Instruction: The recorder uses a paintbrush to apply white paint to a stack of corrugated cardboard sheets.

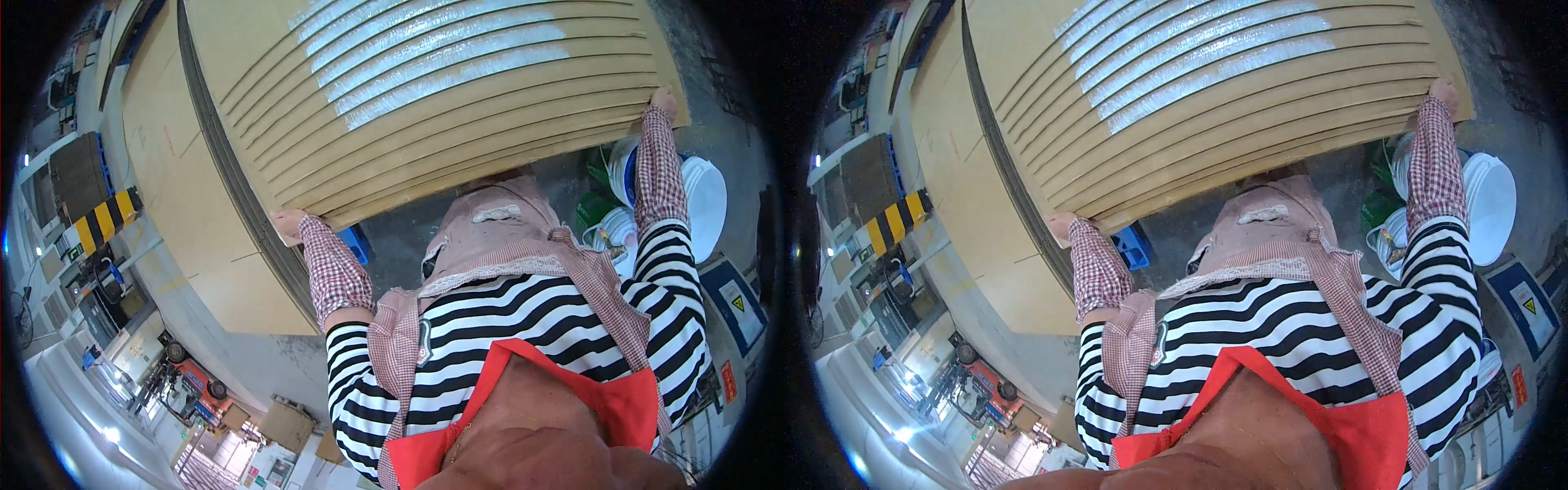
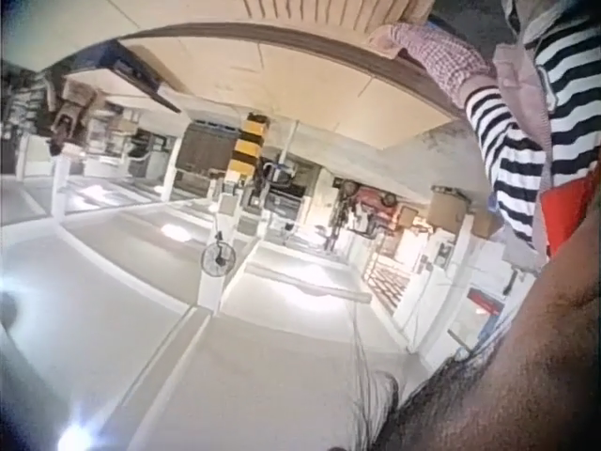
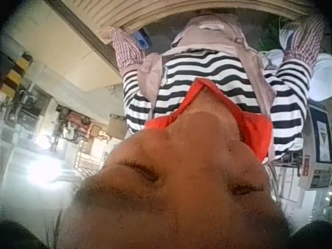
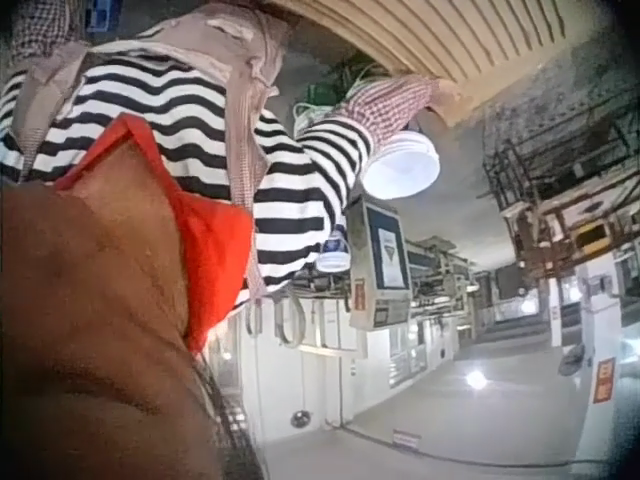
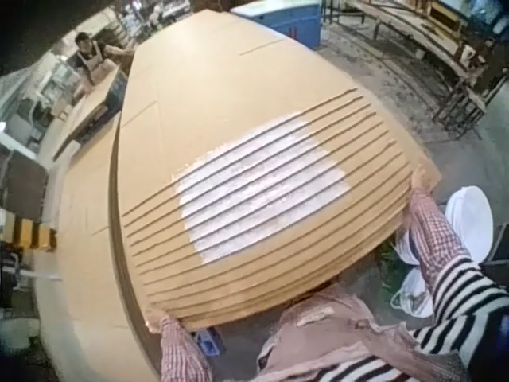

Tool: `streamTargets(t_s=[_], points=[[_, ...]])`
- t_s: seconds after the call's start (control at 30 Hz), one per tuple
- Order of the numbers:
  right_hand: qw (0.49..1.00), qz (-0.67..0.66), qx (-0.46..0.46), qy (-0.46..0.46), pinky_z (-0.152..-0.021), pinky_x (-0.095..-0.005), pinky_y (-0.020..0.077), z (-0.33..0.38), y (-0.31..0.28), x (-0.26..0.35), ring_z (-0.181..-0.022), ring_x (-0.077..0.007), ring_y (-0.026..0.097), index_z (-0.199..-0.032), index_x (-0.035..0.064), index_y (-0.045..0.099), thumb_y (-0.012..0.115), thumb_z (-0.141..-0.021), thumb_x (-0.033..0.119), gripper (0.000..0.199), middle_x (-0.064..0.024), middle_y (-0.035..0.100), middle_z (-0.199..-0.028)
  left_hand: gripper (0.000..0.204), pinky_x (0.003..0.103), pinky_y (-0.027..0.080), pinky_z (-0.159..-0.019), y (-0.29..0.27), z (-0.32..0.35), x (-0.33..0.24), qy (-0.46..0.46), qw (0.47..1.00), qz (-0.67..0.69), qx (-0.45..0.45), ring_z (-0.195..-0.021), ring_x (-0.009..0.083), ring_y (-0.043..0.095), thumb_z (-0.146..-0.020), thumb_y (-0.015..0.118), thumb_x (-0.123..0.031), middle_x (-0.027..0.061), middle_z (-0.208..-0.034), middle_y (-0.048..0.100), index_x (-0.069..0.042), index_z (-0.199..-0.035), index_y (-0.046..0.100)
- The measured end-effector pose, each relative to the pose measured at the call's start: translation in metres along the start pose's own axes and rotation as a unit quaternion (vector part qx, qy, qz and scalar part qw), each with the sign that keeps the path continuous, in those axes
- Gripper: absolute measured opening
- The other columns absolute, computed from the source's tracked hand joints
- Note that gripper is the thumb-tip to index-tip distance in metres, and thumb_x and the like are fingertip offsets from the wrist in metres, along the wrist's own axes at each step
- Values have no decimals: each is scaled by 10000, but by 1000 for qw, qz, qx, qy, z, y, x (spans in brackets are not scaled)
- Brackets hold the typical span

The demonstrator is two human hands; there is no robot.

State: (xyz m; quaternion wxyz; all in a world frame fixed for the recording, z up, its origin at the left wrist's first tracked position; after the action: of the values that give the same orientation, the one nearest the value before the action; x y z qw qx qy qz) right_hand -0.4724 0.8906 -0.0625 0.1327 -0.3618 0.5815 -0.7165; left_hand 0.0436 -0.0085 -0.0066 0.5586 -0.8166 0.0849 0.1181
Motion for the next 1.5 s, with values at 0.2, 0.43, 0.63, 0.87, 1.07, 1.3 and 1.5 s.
streamTargets(t_s=[0.2, 0.43, 0.63, 0.87, 1.07, 1.3, 1.5], points=[[935, -331, -5, -130, -848, -385, 459, 4, -12, -8, -943, -287, 618, -1075, -43, 660, 437, -951, 456, 561, -198, 670, -1029, 622, 456, 493, -772, -1, -14, 21, -69, 953, 290, 52, -818, 368, 641, -995, 340, -442, 223, -845, 685, 51, -855, 693], [979, -162, -105, -68, -820, -448, 459, 17, -11, -14, -924, -367, 632, -1008, 35, 704, 398, -947, 469, 535, -190, 681, -1010, 610, 469, 492, -695, 10, -1, 13, -56, 989, 135, -29, -781, 394, 629, -997, 339, -415, 249, -835, 670, 61, -818, 675], [992, 41, -111, -42, -858, -515, 454, 23, -12, 3, -1019, -413, 601, -1072, 54, 680, 302, -954, 488, 588, -217, 645, -1089, 520, 533, 476, -662, -6, 3, -15, 59, 997, -12, -47, -768, 454, 601, -1010, 324, -307, 298, -873, 637, 102, -912, 629], [995, 8, -83, -57, -868, -513, 460, 22, -2, 2, -1038, -409, 599, -1107, 74, 662, 300, -944, 505, 587, -221, 640, -1099, 626, 515, 520, -602, -4, 8, -15, 65, 997, -35, -36, -718, 449, 638, -1000, 357, -388, 308, -761, 643, 129, -776, 628], [995, -8, -54, -85, -900, -513, 449, 19, 10, -1, -1054, -426, 582, -1151, 119, 647, 302, -939, 514, 566, -223, 627, -1129, 397, 428, 534, -601, 26, -6, -12, 219, 949, -225, 43, -703, 343, 658, -1022, 351, -230, 203, -770, 654, 41, -883, 606], [954, -46, 99, -280, -1000, -408, 386, -6, 30, 9, -1191, -326, 529, -1263, 59, 576, 403, -940, 459, 543, -172, 592, -1255, 407, 490, 499, -678, 53, -15, 5, 281, 947, -105, 115, -762, 422, 626, -950, 423, -279, 254, -869, 654, 51, -874, 648], [906, -320, 216, -176, -854, -407, 495, 3, 44, 9, -1018, -278, 605, -1192, -2, 602, 494, -923, 288, 410, -194, 626, -1136, 297, 464, 476, -628, 49, -4, 24, -26, 993, 85, 81, -669, 332, 628, -867, 504, -196, 215, -760, 664, 36, -801, 676]])
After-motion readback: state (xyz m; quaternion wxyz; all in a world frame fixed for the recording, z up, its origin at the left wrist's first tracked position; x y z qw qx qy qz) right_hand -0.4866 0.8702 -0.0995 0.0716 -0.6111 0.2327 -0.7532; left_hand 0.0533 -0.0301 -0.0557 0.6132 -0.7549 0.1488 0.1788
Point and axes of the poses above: each hand's wrist, its own z-axis away from the middle knuckle, its own y-axis out of the palm, x = y × z, the point moved 6 cm from there along -z, towards the middle knuckle
